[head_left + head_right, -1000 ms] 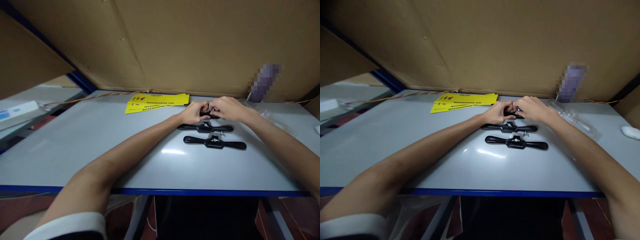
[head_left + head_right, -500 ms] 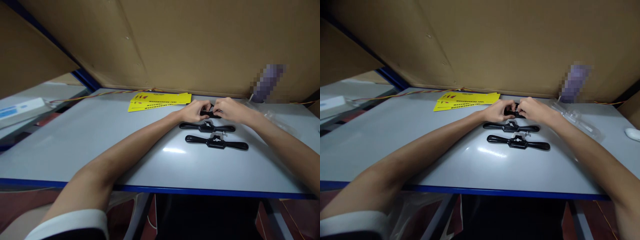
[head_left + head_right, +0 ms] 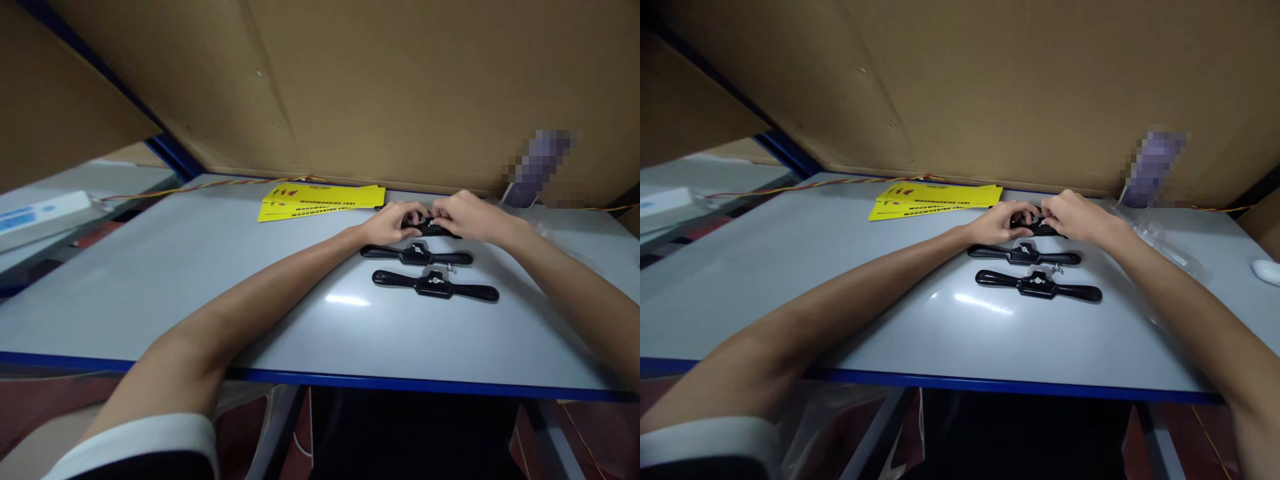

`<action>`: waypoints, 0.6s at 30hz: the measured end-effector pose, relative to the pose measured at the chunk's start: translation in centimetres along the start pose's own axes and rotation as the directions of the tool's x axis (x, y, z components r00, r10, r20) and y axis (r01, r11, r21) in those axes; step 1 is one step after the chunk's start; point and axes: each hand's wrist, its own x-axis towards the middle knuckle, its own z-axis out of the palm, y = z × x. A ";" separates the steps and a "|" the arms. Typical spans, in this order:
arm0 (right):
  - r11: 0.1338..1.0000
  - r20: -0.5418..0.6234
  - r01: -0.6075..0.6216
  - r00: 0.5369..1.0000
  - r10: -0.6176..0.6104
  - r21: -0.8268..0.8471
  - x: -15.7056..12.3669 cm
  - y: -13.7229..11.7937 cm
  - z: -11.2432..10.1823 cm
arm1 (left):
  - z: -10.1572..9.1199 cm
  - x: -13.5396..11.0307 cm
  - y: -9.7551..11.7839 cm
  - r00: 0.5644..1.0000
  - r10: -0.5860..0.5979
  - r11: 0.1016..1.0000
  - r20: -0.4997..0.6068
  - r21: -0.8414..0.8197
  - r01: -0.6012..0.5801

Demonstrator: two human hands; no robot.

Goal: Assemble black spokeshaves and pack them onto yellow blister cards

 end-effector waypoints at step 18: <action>0.992 -0.039 0.009 0.999 -0.014 -0.129 -0.2 -1.8 0.8 | -0.3 0.1 0.5 0.999 -0.035 0.999 0.001 -0.003 0.035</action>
